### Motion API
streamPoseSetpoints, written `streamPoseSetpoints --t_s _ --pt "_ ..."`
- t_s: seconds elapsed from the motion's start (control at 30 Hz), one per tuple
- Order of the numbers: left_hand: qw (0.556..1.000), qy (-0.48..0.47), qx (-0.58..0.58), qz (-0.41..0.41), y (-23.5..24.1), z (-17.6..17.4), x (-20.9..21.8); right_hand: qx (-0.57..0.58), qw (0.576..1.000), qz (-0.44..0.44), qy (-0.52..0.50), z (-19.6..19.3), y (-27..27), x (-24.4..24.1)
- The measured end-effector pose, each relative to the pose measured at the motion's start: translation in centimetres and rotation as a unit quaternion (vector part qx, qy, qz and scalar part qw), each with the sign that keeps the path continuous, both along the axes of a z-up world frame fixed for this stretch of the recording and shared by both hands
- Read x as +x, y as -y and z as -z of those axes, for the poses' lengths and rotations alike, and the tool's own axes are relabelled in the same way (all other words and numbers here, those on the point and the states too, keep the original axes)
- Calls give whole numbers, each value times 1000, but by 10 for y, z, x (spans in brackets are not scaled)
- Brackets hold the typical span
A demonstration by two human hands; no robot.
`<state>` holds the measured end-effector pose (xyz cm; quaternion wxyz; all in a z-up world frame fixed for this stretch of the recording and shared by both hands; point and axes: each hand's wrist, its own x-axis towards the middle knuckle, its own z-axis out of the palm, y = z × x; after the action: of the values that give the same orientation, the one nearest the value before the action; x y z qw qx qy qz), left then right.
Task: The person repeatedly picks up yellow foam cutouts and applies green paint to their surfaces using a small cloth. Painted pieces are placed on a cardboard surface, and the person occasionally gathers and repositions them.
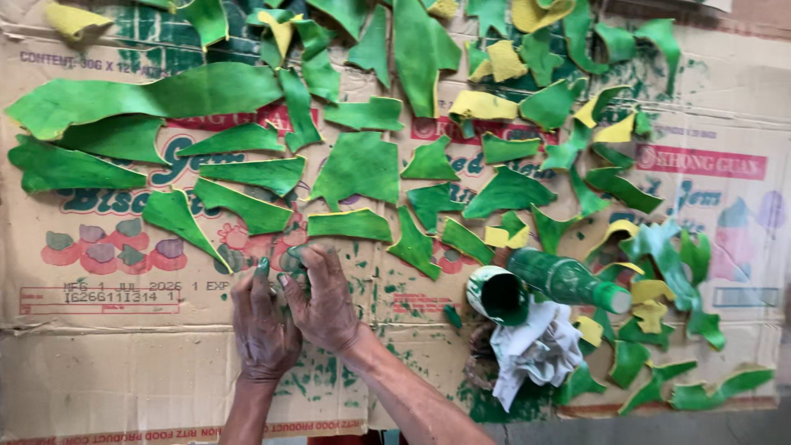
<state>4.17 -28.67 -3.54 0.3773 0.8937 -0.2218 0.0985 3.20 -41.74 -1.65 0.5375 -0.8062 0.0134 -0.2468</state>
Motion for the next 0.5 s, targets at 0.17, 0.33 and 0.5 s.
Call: streamPoseSetpoints --t_s 0.17,0.33,0.5 --pt "996 -44 -77 -27 36 -46 -20 -22 999 -6 -25 -57 27 -27" --pt "981 -66 -178 35 99 -124 -18 -51 996 41 -65 -136 79 -46" --pt "972 -82 -175 135 166 -185 -8 -92 989 83 -85 -197 158 -57"
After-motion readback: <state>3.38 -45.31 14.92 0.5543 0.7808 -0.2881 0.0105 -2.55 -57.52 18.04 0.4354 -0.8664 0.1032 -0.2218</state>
